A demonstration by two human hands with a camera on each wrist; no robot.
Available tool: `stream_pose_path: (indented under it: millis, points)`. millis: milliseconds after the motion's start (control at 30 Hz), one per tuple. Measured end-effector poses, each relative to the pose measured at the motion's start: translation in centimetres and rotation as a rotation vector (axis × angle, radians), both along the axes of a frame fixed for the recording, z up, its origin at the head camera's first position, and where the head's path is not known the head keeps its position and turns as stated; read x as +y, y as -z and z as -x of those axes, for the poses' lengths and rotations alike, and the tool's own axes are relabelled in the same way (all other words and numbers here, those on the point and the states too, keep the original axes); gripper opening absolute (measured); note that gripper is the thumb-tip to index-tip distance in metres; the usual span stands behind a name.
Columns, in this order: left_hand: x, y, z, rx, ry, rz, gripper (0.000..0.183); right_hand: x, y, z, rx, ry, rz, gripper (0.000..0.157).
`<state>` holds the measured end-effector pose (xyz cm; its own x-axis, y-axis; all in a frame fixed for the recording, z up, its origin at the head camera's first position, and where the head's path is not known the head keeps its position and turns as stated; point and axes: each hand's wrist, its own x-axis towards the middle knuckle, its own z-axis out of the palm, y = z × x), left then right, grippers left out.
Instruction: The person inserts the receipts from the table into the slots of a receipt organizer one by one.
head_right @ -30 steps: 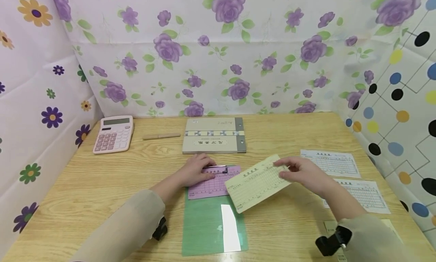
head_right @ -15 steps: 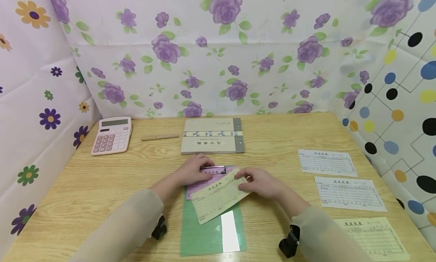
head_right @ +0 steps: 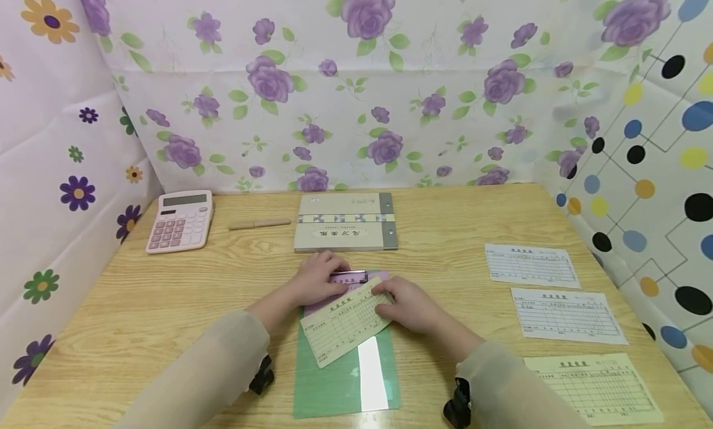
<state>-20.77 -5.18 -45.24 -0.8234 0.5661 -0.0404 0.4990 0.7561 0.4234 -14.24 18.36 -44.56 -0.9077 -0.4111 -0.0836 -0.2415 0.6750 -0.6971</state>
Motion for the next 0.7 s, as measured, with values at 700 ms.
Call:
stream_pose_path:
  millis: [700]
  points:
    - [0.4,-0.2,-0.3,-0.061,-0.086,-0.026,0.034,-1.3,0.9,-1.0,0.149,0.16,-0.109,0.042]
